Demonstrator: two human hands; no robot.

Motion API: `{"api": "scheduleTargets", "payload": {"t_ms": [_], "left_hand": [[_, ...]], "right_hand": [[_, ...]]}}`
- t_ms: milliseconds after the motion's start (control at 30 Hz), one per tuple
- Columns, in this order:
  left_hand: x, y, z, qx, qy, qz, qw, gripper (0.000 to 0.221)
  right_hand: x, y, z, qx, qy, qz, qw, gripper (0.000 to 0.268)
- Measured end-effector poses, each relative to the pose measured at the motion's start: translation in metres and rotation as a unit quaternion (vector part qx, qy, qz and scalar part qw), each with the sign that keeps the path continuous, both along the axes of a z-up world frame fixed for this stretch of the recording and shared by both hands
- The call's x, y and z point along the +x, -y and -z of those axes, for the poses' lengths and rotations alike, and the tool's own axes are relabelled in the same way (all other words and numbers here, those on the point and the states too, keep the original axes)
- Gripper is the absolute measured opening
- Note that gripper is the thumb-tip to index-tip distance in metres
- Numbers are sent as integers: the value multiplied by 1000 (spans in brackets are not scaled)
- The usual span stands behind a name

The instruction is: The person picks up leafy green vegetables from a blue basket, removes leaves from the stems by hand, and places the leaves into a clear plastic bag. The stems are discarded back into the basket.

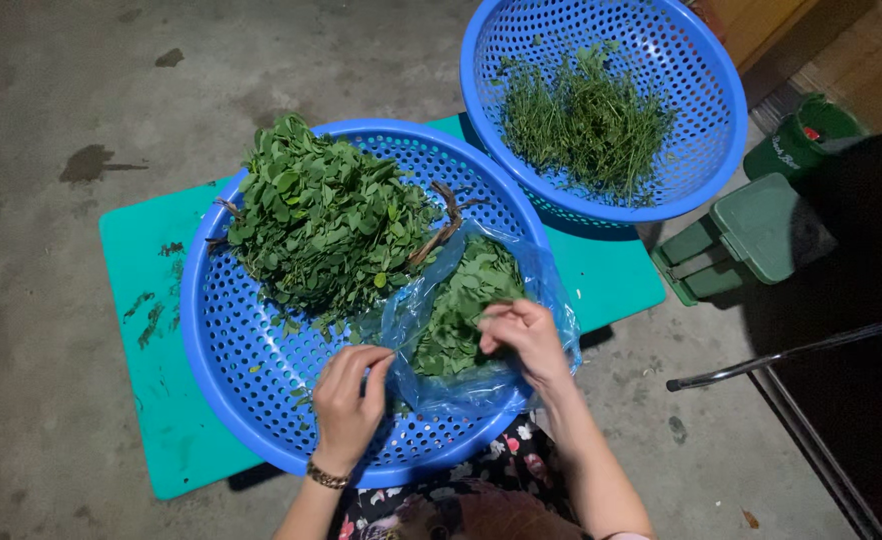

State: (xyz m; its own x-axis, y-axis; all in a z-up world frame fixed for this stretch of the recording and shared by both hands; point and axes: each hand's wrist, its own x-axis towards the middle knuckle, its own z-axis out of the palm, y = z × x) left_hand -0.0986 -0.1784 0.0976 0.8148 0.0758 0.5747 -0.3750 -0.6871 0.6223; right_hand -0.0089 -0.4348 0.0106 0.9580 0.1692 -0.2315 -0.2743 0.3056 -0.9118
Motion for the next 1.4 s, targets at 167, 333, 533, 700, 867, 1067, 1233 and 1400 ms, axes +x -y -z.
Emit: {"api": "scheduleTargets", "payload": {"t_ms": [167,333,533,700,867,1067,1233,1400], "left_hand": [[0,-19,-4,34,21,18,999,13],[3,-34,-16,67,18,33,997,15],[1,-32,-31,80,19,61,995,14],[-8,-37,-42,85,8,54,995,13],[-22,-67,-48,102,-21,14,994,10],[-50,-105,-37,-5,-94,-72,993,6],[-54,-120,5,78,-211,-62,973,8],[-40,-124,26,218,-162,-11,962,22]], "right_hand": [[-11,9,-37,-414,256,-6,874,18],[-17,5,-95,-400,352,60,844,18],[0,-33,-130,-382,580,-95,713,32],[14,-51,-122,-439,569,-276,639,14],[21,-29,-108,-465,535,-313,632,15],[41,19,-111,-486,501,-149,701,8],[29,-4,-95,-449,477,-117,747,15],[24,-18,-93,-437,527,-123,718,27]]}}
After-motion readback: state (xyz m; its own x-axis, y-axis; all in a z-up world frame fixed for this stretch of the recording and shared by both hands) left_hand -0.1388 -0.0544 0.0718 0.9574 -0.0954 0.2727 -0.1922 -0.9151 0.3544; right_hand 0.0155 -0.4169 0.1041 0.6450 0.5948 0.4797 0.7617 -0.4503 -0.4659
